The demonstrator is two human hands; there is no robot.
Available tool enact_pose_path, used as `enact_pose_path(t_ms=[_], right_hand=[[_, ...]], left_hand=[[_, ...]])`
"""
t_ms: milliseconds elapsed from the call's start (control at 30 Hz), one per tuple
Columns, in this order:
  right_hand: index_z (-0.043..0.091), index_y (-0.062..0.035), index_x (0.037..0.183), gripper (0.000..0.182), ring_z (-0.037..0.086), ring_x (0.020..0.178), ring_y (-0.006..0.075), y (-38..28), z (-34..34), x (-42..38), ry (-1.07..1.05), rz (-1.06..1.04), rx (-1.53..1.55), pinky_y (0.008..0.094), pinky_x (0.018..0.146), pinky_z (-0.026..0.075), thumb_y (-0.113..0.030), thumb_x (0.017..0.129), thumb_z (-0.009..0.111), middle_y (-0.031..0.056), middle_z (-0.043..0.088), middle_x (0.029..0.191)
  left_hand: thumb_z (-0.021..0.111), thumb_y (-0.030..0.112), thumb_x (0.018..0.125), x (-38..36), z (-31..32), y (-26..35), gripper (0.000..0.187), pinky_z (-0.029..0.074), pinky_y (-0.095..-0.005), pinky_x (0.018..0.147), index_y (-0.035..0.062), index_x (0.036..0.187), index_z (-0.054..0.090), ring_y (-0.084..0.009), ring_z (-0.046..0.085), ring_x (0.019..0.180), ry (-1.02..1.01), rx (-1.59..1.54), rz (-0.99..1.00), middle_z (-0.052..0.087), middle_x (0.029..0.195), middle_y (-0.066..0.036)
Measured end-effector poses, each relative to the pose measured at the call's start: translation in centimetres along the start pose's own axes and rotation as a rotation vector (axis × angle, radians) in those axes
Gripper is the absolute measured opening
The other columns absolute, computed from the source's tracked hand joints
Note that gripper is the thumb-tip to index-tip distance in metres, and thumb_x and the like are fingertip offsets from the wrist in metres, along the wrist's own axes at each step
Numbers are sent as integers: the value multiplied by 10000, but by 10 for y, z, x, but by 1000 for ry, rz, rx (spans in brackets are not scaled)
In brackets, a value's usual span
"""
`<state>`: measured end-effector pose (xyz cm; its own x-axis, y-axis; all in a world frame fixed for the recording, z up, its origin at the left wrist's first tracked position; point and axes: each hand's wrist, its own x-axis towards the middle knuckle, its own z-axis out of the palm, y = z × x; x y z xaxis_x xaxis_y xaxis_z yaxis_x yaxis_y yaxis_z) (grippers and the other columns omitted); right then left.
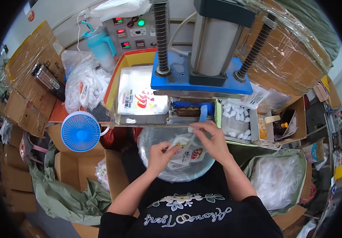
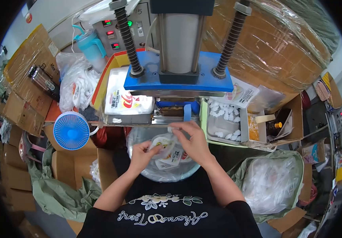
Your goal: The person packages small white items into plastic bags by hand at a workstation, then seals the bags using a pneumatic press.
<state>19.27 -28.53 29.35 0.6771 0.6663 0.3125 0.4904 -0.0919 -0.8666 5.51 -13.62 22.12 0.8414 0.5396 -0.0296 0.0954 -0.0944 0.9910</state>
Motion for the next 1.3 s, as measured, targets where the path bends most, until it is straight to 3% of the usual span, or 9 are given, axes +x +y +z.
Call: enact_pose_path(t_ms=[167, 300, 400, 533, 800, 867, 1033, 1200, 1300], right_hand=[[695, -42, 980, 177, 537, 854, 254, 12, 1, -8, -244, -72, -217, 346, 792, 434, -9, 833, 601, 81, 645, 869], [695, -49, 964, 167, 537, 845, 267, 16, -5, -7, -105, -64, -105, 361, 778, 431, -12, 830, 602, 82, 639, 864], [692, -44, 946, 147, 545, 867, 279, 15, -20, -1, -105, -114, -303, 361, 788, 439, -20, 828, 608, 87, 641, 879], [691, -45, 939, 138, 557, 890, 288, 18, -22, 0, -274, -106, -347, 373, 789, 457, -38, 824, 615, 91, 646, 907], [640, -52, 1123, 297, 626, 901, 246, 23, -19, 8, -62, 88, -3, 352, 774, 493, -136, 840, 669, 133, 663, 1015], [598, -54, 1208, 378, 618, 922, 232, 18, -38, 11, 98, 67, -212, 328, 860, 474, -134, 847, 674, 119, 662, 1045], [592, -79, 1172, 404, 602, 960, 335, 33, -102, -8, 97, 168, -913, 408, 815, 480, -213, 807, 703, 150, 623, 1079], [573, -127, 1158, 419, 578, 932, 355, 47, -102, -31, -6, 290, -1038, 443, 781, 473, -255, 785, 717, 130, 582, 988], [555, -134, 1137, 349, 571, 924, 381, 57, -90, -28, 11, 105, -969, 459, 775, 477, -228, 822, 672, 160, 538, 1007]], left_hand=[[716, 172, 815, -4, -5, -24, 199, 438, -264, 579, -27, 812, 708, -84, 586, 633, -95, 5, -17, 666, 657, -73], [704, 208, 817, 3, -4, -19, 230, 449, -293, 588, -20, 849, 708, -148, 634, 652, -146, 144, 21, 688, 737, -111], [708, 237, 810, 3, 5, -3, 255, 449, -309, 588, -14, 852, 708, -176, 649, 659, -72, 304, 70, 692, 764, -126], [720, 240, 806, 5, 8, -7, 257, 436, -315, 565, -14, 846, 704, -144, 630, 620, -96, 339, 144, 679, 715, -118], [693, 207, 878, 23, 16, -9, 251, 503, -232, 637, -38, 930, 699, -87, 622, 711, -263, -217, -227, 697, 808, -79], [693, 197, 874, 34, 21, 13, 253, 512, -250, 631, -51, 924, 693, -110, 637, 714, -219, -313, -277, 698, 825, -91], [684, 137, 864, 60, 34, 37, 300, 560, -327, 669, -114, 1017, 624, -208, 680, 786, -182, -612, -402, 677, 953, -166], [687, 146, 864, 75, 40, 26, 308, 560, -326, 685, -111, 1020, 624, -213, 681, 788, -162, -668, -421, 674, 963, -170], [679, 156, 870, 73, 34, 31, 301, 551, -313, 693, -103, 1017, 633, -196, 674, 786, -181, -644, -413, 678, 950, -157]])
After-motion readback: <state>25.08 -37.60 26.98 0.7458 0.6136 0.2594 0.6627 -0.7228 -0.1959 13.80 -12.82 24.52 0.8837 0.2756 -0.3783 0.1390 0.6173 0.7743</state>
